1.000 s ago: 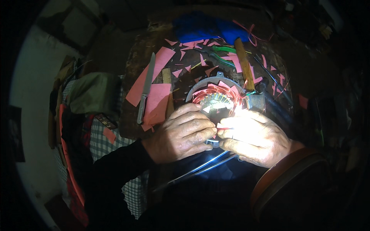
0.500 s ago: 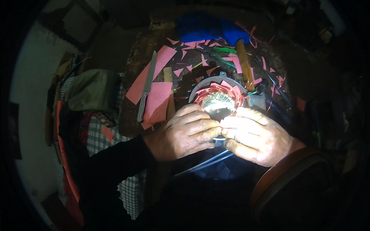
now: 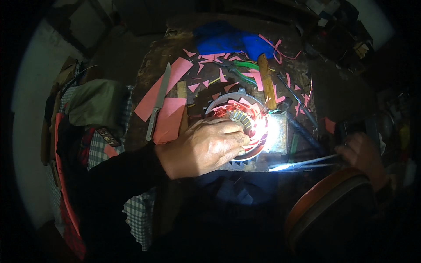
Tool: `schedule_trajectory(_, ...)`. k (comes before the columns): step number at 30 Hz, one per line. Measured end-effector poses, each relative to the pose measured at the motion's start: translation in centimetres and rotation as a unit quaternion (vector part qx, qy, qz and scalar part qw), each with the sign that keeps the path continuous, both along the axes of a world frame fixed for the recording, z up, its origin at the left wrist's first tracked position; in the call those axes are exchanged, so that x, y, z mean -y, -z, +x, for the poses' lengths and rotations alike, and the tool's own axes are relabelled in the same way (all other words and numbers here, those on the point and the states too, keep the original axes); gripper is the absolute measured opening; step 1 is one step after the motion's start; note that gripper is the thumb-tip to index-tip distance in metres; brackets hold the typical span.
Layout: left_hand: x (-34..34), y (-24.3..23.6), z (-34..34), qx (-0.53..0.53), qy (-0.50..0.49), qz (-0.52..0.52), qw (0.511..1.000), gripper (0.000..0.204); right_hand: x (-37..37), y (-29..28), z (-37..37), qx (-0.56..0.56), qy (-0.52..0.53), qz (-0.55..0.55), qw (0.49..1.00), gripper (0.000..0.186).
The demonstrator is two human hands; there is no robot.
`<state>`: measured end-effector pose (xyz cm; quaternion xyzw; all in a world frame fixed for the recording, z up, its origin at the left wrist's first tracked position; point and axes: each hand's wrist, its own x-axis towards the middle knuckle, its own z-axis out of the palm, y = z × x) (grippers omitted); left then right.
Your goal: The person holds a circular electrical component with red windings and uses a soldering iron to apply heat to the wire connections. They repeatedly reposition the component and apply solder to different points on the assembly.
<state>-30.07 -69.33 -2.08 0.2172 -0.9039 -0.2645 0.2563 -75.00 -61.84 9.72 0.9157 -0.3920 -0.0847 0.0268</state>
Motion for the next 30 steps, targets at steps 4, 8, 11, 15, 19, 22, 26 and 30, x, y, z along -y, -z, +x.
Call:
schedule_trajectory(4,0.1,-0.5,-0.9,0.023,-0.025,0.01,0.999,0.026,2.1,-0.4,-1.0,-0.021,0.011,-0.047,0.999,0.054)
schedule_trajectory(8,-0.2,-1.2,-1.9,0.059,-0.059,0.017,0.996,0.03,4.2,-0.7,-0.8,-0.035,0.0,-0.025,0.999,0.057)
schedule_trajectory(11,-0.2,-1.4,-3.2,0.061,-0.073,-0.034,0.995,0.033,5.6,-1.2,-0.3,-0.068,0.034,0.034,0.997,0.065)
schedule_trajectory(15,0.0,-1.9,-4.4,0.027,-0.084,-0.038,0.995,0.036,6.5,-2.6,0.3,-0.05,0.014,-0.006,0.999,0.061)
schedule_trajectory(19,0.6,-2.1,-5.3,0.002,-0.068,0.066,0.995,0.025,7.3,-3.5,1.2,-0.046,-0.007,-0.043,0.998,0.047)
schedule_trajectory(22,1.2,-2.0,-5.4,-0.034,-0.038,0.19,0.981,0.016,7.8,-3.7,1.8,-0.048,-0.037,-0.053,0.997,0.041)
schedule_trajectory(26,1.1,-2.6,-3.0,-0.007,-0.013,0.239,0.971,0.014,8.1,-4.2,2.6,-0.113,0.001,-0.007,0.994,0.055)
schedule_trajectory(30,-0.1,-3.8,0.3,0.053,-0.021,0.221,0.974,0.012,8.8,-4.9,3.9,-0.151,-0.005,0.006,0.989,0.056)
